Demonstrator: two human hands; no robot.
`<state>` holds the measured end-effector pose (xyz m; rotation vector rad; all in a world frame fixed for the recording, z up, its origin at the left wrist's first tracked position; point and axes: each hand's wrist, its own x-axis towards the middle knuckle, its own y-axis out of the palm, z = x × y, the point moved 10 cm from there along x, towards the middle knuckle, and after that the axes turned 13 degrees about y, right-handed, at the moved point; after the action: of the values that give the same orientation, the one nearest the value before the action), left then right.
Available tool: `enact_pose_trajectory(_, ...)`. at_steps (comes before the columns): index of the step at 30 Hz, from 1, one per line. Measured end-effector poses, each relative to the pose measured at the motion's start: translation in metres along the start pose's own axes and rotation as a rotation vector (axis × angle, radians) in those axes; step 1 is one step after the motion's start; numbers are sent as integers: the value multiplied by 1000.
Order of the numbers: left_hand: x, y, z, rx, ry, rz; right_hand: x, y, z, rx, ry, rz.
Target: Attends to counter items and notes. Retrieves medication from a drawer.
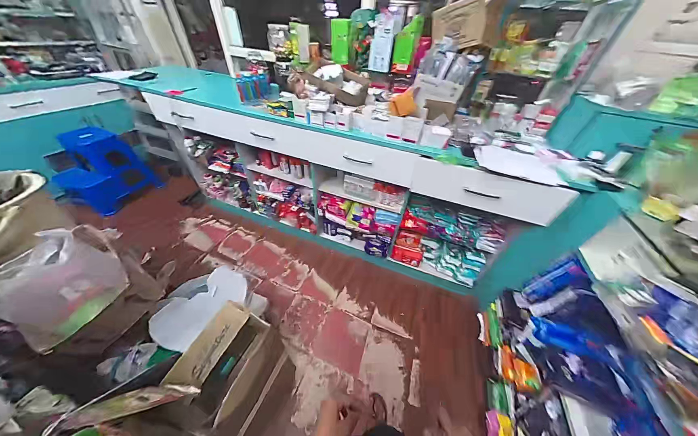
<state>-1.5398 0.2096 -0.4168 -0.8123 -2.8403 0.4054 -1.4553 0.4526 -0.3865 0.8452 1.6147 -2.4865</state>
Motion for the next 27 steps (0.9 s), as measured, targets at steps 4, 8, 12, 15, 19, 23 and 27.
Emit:
enact_pose_trajectory(4, 99, -106, 10, 196, -130, -215, 159, -59, 120, -176, -146, 195)
enact_pose_trajectory(8, 154, -222, 26, 324, -71, -522, 268, -115, 262, -210, -450, 274)
enact_pose_trajectory(12, 196, -302, 123, 235, -174, -707, 360, -123, 357, -236, -737, 300)
enact_pose_trajectory(15, 277, -378, 171, 228, -191, -670, 445, -116, 405, -125, -765, 297)
enact_pose_trajectory(19, 430, -497, 198, 347, -117, -468, 532, -133, 464, 146, -580, 323)
enact_pose_trajectory(23, 576, -636, 171, 579, -28, -473, 599, -164, 526, 140, -698, 215)
enact_pose_trajectory(27, 711, -768, 187, 842, -37, -433, 697, -189, 570, 383, -646, 99)
